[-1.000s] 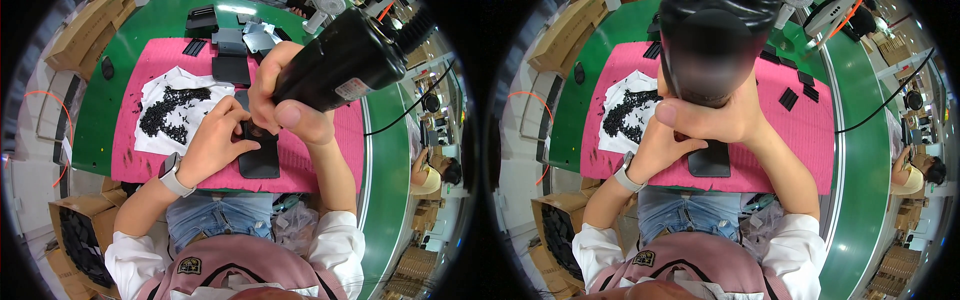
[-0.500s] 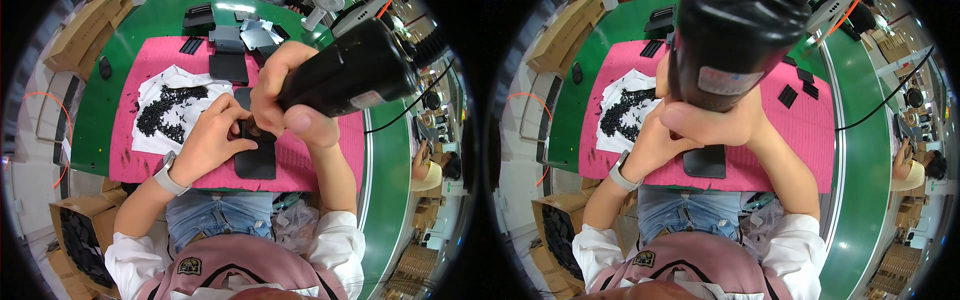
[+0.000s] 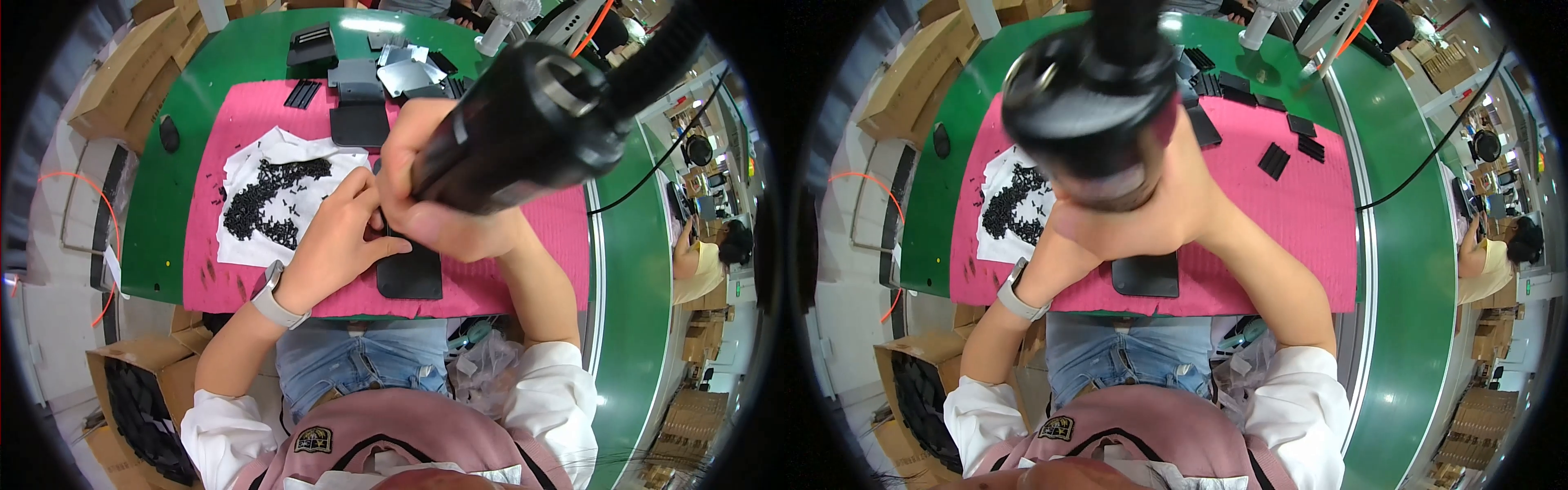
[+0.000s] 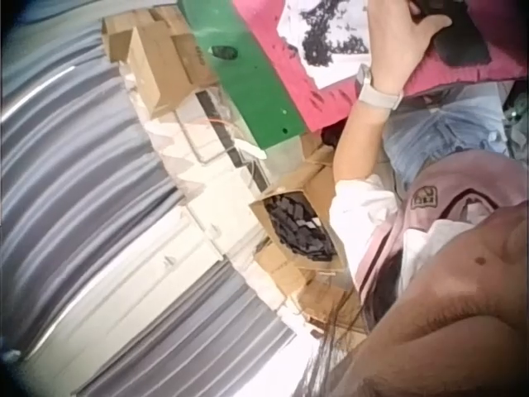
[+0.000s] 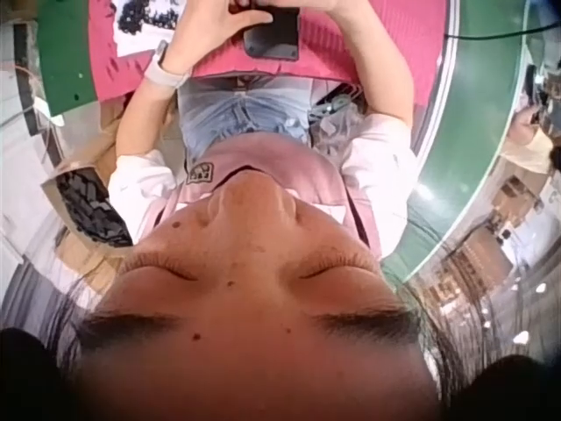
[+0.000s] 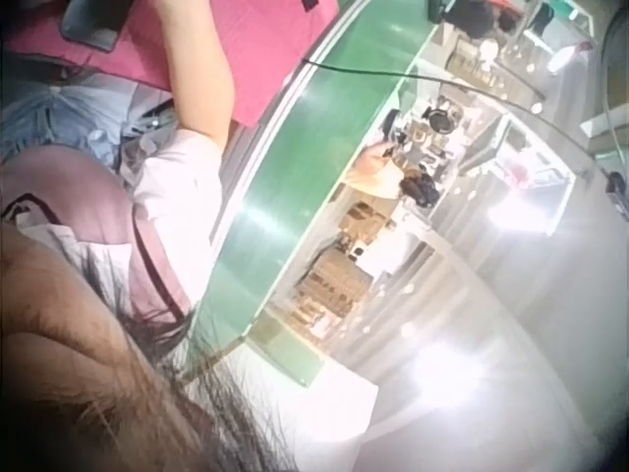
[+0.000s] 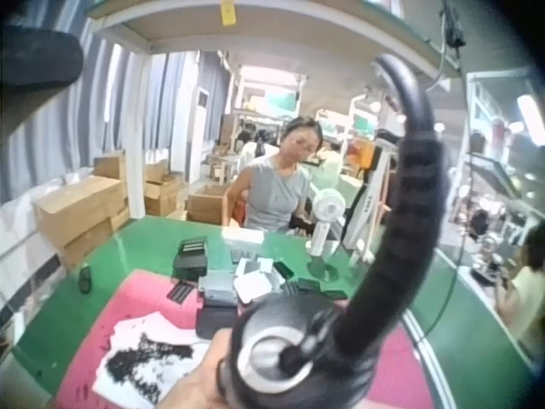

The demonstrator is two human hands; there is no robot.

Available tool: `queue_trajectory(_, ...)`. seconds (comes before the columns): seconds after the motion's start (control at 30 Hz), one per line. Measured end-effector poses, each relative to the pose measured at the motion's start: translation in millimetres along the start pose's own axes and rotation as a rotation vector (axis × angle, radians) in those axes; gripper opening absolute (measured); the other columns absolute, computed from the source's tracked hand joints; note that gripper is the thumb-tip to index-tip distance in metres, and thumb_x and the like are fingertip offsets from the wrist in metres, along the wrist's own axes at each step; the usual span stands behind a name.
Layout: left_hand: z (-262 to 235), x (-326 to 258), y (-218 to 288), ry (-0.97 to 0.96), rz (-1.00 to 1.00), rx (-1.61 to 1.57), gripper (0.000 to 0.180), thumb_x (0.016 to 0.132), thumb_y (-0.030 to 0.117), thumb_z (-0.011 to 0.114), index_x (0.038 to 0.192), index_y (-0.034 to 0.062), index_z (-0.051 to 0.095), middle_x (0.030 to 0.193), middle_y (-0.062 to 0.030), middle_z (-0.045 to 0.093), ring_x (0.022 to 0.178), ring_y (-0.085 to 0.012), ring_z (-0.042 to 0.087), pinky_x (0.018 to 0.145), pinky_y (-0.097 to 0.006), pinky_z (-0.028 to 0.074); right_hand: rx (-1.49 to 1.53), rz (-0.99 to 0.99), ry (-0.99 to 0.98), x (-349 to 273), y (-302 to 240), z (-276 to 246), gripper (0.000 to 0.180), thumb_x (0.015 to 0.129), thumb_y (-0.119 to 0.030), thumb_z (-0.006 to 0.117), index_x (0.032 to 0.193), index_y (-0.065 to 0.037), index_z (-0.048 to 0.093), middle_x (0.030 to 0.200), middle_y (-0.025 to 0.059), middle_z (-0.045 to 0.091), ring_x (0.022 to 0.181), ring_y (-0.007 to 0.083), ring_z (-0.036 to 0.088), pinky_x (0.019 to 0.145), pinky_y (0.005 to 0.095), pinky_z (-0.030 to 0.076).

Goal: Assemble small plastic components using an electric screwdriver at a workbench.

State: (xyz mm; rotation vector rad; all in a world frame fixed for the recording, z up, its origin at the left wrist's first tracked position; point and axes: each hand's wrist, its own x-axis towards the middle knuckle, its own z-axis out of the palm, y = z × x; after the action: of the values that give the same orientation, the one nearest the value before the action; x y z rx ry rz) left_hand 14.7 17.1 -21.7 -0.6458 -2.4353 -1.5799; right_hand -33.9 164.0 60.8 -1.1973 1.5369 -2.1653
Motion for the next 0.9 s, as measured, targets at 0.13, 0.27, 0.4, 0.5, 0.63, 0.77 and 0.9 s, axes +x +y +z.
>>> queue_trajectory(0.13,0,1,8,0.008,0.048,0.049,0.036,0.065,0.009,0.078,0.093,-0.0018,0.058,0.089,-0.0084,0.047,0.07,-0.0197,0.055,0.065,-0.032,0.049,-0.031,0.0,0.011,-7,-4,-2,0.033,0.07,-0.021,0.073,0.084,-0.002,0.05,0.06,0.0032,0.051,0.049,0.009,0.047,0.045,0.0221,0.039)
queue_trajectory(0.27,-2,-3,5,-0.065,-0.024,0.054,0.04,0.066,0.01,0.079,0.098,-0.0027,0.059,0.09,-0.007,0.047,0.069,-0.0152,0.054,0.063,-0.028,0.049,0.16,-0.103,-0.044,-16,-26,-20,0.037,0.078,-0.026,0.066,0.097,-0.003,0.045,0.056,0.001,0.043,0.041,0.0106,0.042,0.038,0.0245,0.036)
queue_trajectory(0.4,-7,-2,4,-0.104,0.025,0.012,0.046,0.066,0.01,0.079,0.105,-0.0028,0.058,0.096,-0.0074,0.047,0.073,-0.016,0.055,0.065,-0.028,0.049,-0.041,0.019,0.287,-55,-63,-51,0.041,0.076,-0.023,0.065,0.104,0.001,0.046,0.058,0.0034,0.045,0.04,0.0118,0.042,0.038,0.0246,0.035)
queue_trajectory(0.5,-6,-2,0,-0.123,0.051,-0.03,0.049,0.066,0.008,0.078,0.109,-0.0019,0.057,0.098,-0.0062,0.047,0.077,-0.0152,0.054,0.065,-0.026,0.049,-0.466,0.304,0.647,-79,-72,-69,0.039,0.074,-0.015,0.069,0.104,0.003,0.052,0.061,0.0043,0.049,0.047,0.0131,0.047,0.044,0.025,0.036)
queue_trajectory(0.63,-6,-4,-9,-0.049,0.062,0.038,0.046,0.068,0.01,0.077,0.108,-0.0014,0.058,0.096,-0.0076,0.047,0.076,-0.017,0.055,0.064,-0.027,0.048,-0.981,0.573,0.67,-108,-40,-116,0.041,0.075,-0.022,0.073,0.104,0.001,0.056,0.07,0.0045,0.055,0.058,0.0138,0.053,0.055,0.0265,0.043)
queue_trajectory(0.77,-14,-18,6,0.132,0.327,0.225,0.04,0.071,0.017,0.076,0.103,0.0001,0.059,0.095,-0.0094,0.05,0.077,-0.0231,0.057,0.067,-0.031,0.049,-1.28,0.383,0.637,-127,-8,-150,0.057,0.076,-0.023,0.07,0.124,0.003,0.051,0.105,0.0144,0.061,0.097,0.0235,0.058,0.087,0.0326,0.045)
queue_trajectory(0.9,-73,-83,22,0.49,0.226,0.258,0.041,0.067,0.018,0.08,0.102,0.0047,0.063,0.091,-0.0075,0.054,0.069,-0.0171,0.058,0.065,-0.028,0.05,-1.194,0.471,0.583,-137,-19,-151,0.058,0.085,-0.027,0.066,0.129,0.005,0.046,0.12,0.0163,0.056,0.107,0.0247,0.052,0.097,0.0328,0.038)
